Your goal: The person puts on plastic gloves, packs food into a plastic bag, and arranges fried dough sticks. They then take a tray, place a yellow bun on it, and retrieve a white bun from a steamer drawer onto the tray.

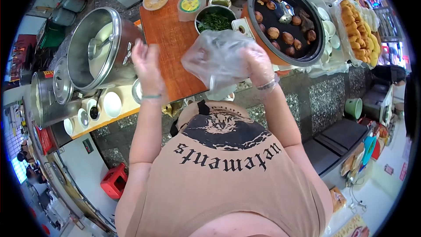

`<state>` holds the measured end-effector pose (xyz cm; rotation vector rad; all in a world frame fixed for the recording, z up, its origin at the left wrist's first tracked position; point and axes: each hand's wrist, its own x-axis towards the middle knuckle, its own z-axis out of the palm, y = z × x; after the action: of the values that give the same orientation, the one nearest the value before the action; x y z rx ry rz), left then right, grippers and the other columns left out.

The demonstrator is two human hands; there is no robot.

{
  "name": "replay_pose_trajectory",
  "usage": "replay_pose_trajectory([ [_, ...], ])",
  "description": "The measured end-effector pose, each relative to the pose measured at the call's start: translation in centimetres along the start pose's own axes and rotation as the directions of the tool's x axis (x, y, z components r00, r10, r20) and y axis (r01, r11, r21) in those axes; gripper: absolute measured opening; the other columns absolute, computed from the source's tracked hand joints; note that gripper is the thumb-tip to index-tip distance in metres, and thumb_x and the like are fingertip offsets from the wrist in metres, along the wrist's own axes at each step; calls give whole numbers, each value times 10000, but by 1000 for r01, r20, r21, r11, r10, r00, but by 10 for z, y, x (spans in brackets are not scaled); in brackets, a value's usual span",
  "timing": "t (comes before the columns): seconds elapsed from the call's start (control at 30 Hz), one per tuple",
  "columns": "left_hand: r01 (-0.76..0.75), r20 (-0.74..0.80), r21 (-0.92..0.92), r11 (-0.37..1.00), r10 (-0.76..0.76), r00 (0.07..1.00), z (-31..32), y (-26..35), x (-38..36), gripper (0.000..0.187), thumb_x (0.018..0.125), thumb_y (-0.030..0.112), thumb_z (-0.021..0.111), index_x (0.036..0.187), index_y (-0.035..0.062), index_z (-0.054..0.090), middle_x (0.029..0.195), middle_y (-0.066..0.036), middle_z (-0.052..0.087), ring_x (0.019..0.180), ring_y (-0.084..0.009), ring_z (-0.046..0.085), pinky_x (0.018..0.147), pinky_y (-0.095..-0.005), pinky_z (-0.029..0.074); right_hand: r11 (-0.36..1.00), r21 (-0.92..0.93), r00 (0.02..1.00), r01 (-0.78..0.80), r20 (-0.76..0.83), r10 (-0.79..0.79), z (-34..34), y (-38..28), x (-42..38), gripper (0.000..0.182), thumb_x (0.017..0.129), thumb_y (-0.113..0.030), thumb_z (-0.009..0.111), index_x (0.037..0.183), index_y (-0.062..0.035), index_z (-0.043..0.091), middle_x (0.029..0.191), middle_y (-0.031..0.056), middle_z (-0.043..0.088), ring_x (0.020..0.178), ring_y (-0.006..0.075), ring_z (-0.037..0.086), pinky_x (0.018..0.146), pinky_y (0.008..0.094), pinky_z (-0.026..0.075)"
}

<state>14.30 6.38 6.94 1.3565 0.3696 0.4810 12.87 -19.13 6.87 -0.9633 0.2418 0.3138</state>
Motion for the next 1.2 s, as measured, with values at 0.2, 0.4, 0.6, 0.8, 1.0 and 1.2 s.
replay_pose_trajectory([
  [0.2, -840, 885, 413, 351, 62, 461, 33, 17, -25, 431, 829, 100, 565, 1248, 25, 497, 915, -190, 627, 879, -293, 630, 822, -365, 477, -65, -925, 926, 375, 377, -22, 48, -39, -14, 125, 804, -112, 607, 902, -53, 557, 808, 154, 639, 763, 273, 652, 671, 366, 517],
  [0.4, -264, 416, 602, 753, -14, 909, -15, 71, -10, 192, 923, 113, 478, 1035, 30, 608, 916, -85, 650, 883, -224, 633, 735, -329, 505, 201, -945, 898, 257, 157, -412, -36, -98, 26, 141, 786, -66, 582, 922, -34, 564, 870, 138, 653, 810, 303, 648, 735, 406, 515],
  [0.6, 469, 414, -634, 615, -242, 877, -44, 69, -54, 351, 870, 125, 545, 1192, 1, 480, 994, -121, 593, 888, -235, 609, 806, -373, 546, 828, 506, 896, -241, 444, -10, -11, -71, 13, 441, 879, -222, 530, 1214, 63, 495, 1156, 217, 591, 1071, 320, 577, 977, 439, 434],
  [0.8, 310, 433, -668, 676, 15, 901, -70, 88, -49, 741, 821, 113, 565, 1472, 67, 213, 874, -70, 509, 778, -191, 518, 732, -325, 471, 701, 561, 735, -441, 674, -77, 24, -34, 45, 549, 902, -370, 518, 1353, -77, 406, 1173, 143, 584, 954, 213, 586, 724, 368, 513],
  [1.0, -107, 274, 875, 472, -301, 914, -81, 27, -7, 646, 801, 249, 603, 1378, 53, 389, 1123, -163, 551, 1081, -310, 529, 989, -375, 380, 956, -261, 930, -137, 299, 215, 73, 17, 69, 507, 818, -38, 526, 1319, -92, 473, 1010, 33, 608, 725, 93, 511, 580, 191, 395],
  [1.2, 36, 208, 889, 456, -473, 856, -121, -106, 35, 752, 728, 185, 704, 1334, 29, 287, 1187, -293, 528, 1070, -425, 547, 916, -414, 457, 269, -940, 876, 209, 57, -479, 46, 140, 98, 340, 764, -51, 611, 1094, -10, 542, 1060, 168, 574, 991, 298, 541, 894, 393, 430],
])
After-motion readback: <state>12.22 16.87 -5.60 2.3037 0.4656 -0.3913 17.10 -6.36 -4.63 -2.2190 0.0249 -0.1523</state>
